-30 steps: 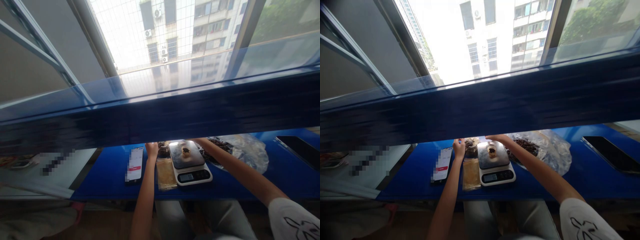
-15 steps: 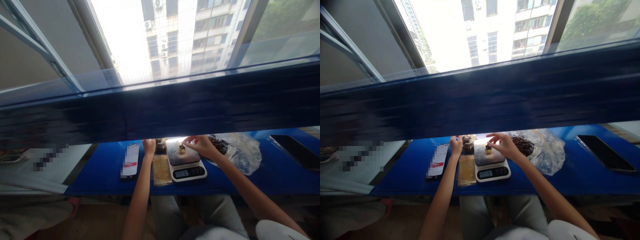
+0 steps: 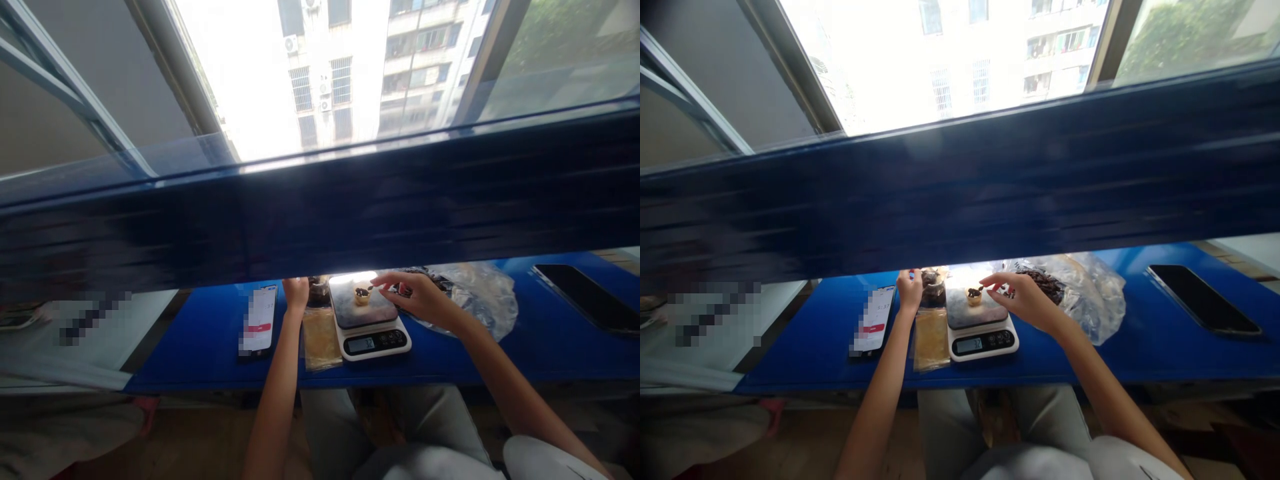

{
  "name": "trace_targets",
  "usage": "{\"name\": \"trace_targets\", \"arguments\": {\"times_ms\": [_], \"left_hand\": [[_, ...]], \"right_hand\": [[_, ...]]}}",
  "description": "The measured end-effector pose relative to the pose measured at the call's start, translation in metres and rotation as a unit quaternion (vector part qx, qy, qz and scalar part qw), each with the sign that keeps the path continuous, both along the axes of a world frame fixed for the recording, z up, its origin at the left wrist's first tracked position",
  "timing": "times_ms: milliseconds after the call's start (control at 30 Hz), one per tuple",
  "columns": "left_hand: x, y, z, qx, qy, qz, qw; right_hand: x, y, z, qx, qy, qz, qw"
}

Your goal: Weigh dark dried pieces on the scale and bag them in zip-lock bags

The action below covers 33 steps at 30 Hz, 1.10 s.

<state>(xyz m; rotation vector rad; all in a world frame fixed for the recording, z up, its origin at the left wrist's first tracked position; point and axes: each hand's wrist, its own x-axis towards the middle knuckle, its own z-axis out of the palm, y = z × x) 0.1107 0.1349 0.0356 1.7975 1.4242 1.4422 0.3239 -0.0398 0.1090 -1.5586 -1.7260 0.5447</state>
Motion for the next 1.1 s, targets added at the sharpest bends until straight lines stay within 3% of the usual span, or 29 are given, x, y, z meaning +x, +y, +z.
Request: {"name": "trace_targets", "arguments": {"times_ms": [200,400,500,600,767,900,1100], "left_hand": [[-0.001,-0.001,0.001,-0.006,0.016,-0.005,1.000],[-0.001,-0.003,0.002,-0.007,0.032,-0.009,0.999],[-0.002,-0.004,0.003,-0.007,0.030,-0.015,0.999],[-0.002,-0.004,0.004,-0.006,0.020,-0.016,1.000],[0.000,-0.003,0.005,-0.006,0.018,-0.010,1.000],[-0.001,-0.003,0.005,-0.002,0.025,-0.004,1.000],[-0.003,-0.005,0.008,-0.011,0.043,0.004,0.999]], "right_hand": [[0.001,-0.008,0.000,-0.025,0.008,0.026,0.999],[-0.012,-0.003,-0.001,0.012,0.020,0.017,1.000],[-0.005,-0.003,-0.003,0.036,0.014,-0.042,0.998],[0.012,-0.005,-0.018,0.050,-0.059,-0.143,0.987],[0.036,-0.012,-0.057,-0.033,-0.239,-0.273,0.931],[0.040,-0.016,-0.071,-0.035,-0.250,-0.281,0.926],[0.037,-0.023,-0.062,0.013,-0.220,-0.285,0.933]]}}
